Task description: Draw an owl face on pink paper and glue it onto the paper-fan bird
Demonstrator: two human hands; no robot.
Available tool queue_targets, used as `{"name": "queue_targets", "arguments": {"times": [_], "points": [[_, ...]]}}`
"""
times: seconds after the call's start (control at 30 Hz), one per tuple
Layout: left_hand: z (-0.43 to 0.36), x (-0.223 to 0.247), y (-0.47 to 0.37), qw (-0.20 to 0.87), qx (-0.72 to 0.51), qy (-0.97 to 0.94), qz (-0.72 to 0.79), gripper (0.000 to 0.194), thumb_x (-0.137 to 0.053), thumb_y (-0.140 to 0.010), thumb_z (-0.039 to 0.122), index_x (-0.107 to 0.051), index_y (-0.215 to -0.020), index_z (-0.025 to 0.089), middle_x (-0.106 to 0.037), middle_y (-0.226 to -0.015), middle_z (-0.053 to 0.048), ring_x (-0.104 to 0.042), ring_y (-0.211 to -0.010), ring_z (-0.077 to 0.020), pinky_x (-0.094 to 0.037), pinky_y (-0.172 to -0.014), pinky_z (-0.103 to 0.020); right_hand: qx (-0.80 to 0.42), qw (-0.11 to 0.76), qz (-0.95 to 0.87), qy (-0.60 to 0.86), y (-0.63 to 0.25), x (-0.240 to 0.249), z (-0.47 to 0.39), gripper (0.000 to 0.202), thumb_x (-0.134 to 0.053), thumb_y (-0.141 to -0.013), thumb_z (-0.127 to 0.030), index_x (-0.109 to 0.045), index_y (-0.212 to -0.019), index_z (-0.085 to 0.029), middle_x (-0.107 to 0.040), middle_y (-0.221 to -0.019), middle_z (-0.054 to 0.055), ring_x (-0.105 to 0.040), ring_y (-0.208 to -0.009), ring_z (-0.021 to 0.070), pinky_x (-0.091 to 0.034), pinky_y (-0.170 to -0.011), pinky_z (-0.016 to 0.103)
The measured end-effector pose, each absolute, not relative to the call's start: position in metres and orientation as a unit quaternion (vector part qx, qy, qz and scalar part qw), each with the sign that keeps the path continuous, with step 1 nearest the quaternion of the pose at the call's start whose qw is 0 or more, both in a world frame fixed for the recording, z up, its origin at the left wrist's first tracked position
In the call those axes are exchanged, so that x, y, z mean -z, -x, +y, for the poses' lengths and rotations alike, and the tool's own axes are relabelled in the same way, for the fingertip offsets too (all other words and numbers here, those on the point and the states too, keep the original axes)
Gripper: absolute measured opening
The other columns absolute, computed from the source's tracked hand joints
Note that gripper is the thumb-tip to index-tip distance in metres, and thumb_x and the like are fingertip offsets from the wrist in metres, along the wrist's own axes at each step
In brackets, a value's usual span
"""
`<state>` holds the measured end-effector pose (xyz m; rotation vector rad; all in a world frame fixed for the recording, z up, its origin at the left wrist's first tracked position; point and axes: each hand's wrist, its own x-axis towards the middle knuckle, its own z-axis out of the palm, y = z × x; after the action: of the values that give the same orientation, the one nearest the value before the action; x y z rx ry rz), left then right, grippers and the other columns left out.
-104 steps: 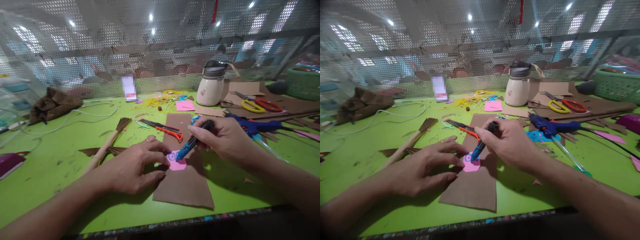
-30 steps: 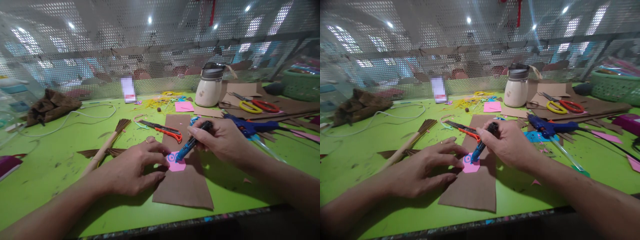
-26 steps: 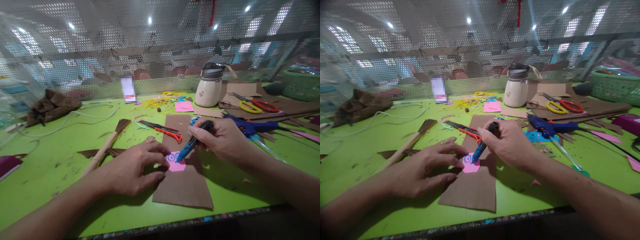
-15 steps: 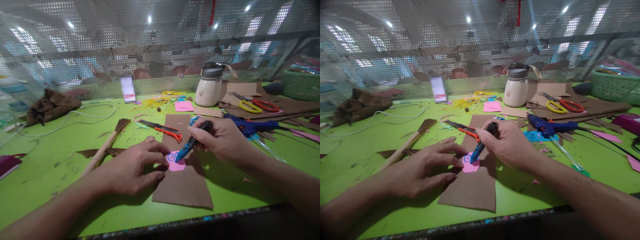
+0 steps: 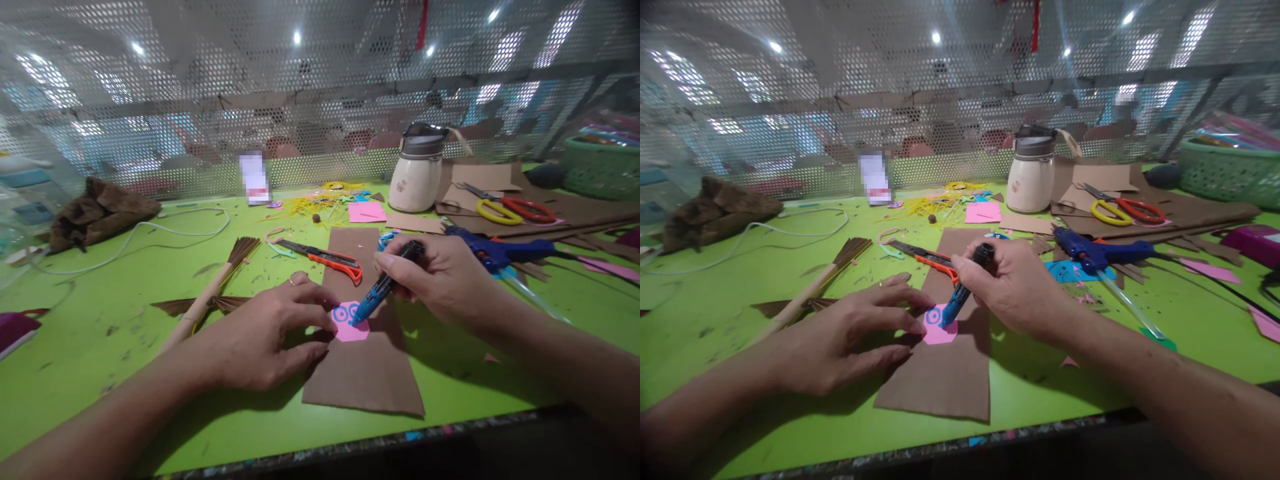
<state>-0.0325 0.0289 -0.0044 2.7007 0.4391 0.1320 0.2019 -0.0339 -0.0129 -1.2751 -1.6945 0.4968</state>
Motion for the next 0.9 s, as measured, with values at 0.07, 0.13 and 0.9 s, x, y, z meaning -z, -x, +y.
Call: {"name": "queue_targets", "arguments": {"times": [0.07, 0.13, 0.9], "points": [[0.0290, 0.0042, 0.0324, 0.199, -0.044, -0.966, 0.161, 0.016, -0.055, -0.092, 0.026, -0.068, -0.101, 0.023, -0.058, -0.128, -0.004, -0.055, -0.114, -0.0219, -0.035, -0.109, -0.042, -0.205, 0.462, -0.687, 0.523, -0.2014, 0.0128, -0.0340, 0.034, -0.052, -0.092, -0.032, -0.052, -0.061, -0.018, -0.048, -0.050, -0.006, -0.043, -0.045, 0.0054, -0.033, -0.044, 0.020], [0.0288, 0.0040, 0.0323, 0.198, -0.040, -0.966, 0.164, 0.017, -0.054, -0.092, 0.026, -0.068, -0.102, 0.023, -0.058, -0.128, -0.004, -0.055, -0.113, -0.0222, -0.037, -0.108, -0.042, -0.204, 0.460, -0.683, 0.529, -0.2012, 0.0128, -0.0340, 0.034, -0.052, -0.092, -0.033, -0.052, -0.062, -0.018, -0.049, -0.049, -0.006, -0.043, -0.045, 0.0056, -0.033, -0.043, 0.020], [0.0271, -0.0013, 0.0317, 0.201, -0.030, -0.964, 0.169, 0.019, -0.056, -0.091, 0.025, -0.069, -0.104, 0.024, -0.059, -0.129, -0.006, -0.057, -0.114, -0.0245, -0.039, -0.108, -0.045, -0.197, 0.463, -0.683, 0.529, -0.2013, 0.0111, -0.0354, 0.031, -0.053, -0.090, -0.031, -0.052, -0.062, -0.018, -0.048, -0.051, -0.005, -0.043, -0.044, 0.0061, -0.033, -0.044, 0.021]]}}
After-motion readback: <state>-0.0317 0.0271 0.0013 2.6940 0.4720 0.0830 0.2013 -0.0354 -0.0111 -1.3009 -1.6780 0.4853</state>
